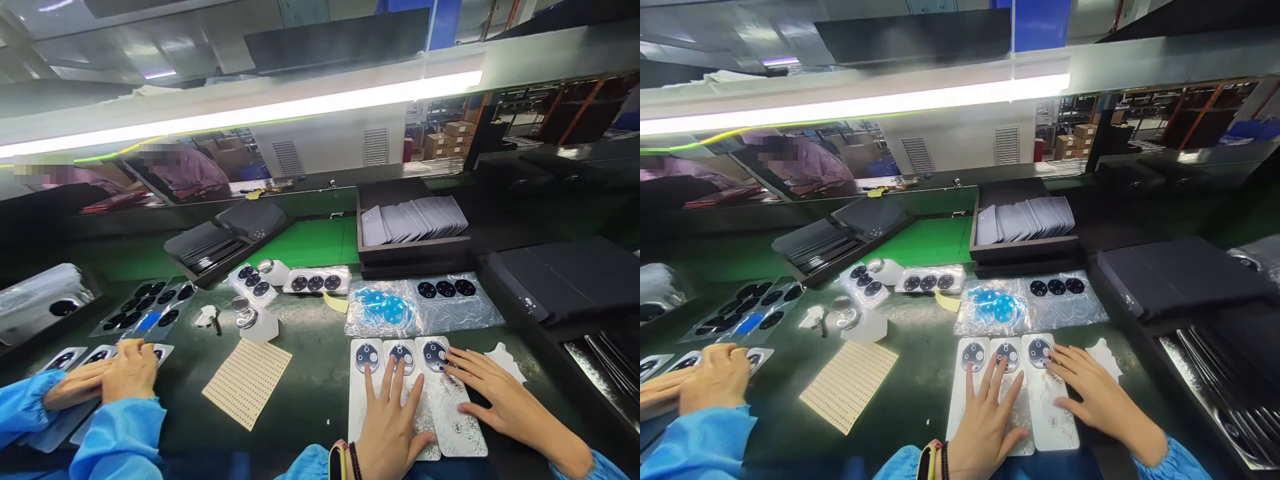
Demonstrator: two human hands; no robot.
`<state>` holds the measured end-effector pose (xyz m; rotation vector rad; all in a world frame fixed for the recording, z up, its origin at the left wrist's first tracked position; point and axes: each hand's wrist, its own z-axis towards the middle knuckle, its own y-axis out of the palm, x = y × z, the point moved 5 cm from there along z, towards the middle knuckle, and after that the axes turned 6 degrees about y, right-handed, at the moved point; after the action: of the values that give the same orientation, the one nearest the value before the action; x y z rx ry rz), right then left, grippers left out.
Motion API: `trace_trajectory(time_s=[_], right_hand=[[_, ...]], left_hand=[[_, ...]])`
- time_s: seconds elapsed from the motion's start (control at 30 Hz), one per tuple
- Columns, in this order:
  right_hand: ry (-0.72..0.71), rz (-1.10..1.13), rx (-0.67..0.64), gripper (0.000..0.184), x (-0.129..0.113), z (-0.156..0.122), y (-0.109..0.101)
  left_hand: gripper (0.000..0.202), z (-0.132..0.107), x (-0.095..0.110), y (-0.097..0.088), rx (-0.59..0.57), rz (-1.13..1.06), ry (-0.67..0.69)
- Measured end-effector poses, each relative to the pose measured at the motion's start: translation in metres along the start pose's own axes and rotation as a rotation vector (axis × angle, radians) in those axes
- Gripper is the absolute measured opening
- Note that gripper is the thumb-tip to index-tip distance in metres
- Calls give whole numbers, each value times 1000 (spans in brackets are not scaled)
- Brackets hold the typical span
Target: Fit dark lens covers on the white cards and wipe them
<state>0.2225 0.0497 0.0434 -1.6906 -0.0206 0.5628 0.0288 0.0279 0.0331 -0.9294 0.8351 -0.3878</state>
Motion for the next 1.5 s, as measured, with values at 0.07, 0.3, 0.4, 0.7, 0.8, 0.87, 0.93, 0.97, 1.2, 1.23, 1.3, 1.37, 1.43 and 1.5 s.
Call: trace_trajectory(time_s=[0.07,0.3,0.4,0.7,0.8,0.87,0.93,0.97,1.2,1.23,1.3,1.37,1.43,1.5], right_hand=[[-27,14,113,33,2,5,-9],[38,-46,113,26,0,56,-25],[34,-60,28,24,-7,72,-22],[25,-60,-18,26,-9,74,-21],[21,-74,-42,25,-10,74,-20],[18,-89,-32,26,-11,73,-20],[21,-98,-25,27,-12,72,-20],[25,-99,-29,28,-11,72,-20],[42,-104,-55,27,-12,69,-21],[51,-107,-56,27,-12,69,-21],[69,-95,-59,27,-10,69,-21],[77,-51,-59,26,-7,68,-22],[65,19,-55,24,-5,66,-22],[51,99,-46,21,-4,63,-22]], left_hand=[[70,-1,-2,-6,-1,-10,49],[69,24,19,-17,103,-94,373],[66,37,28,-17,184,-94,512],[60,36,37,-7,198,-107,565],[63,35,39,-7,207,-131,589],[65,35,39,-7,212,-147,606],[67,36,39,-6,177,-142,614],[68,36,40,-6,153,-136,621],[68,35,42,-8,113,-85,607],[66,35,43,-8,130,-95,600],[64,34,42,-8,180,-131,591],[62,33,42,-7,229,-157,584],[62,32,41,-5,253,-157,572],[61,31,42,-3,264,-145,568]])
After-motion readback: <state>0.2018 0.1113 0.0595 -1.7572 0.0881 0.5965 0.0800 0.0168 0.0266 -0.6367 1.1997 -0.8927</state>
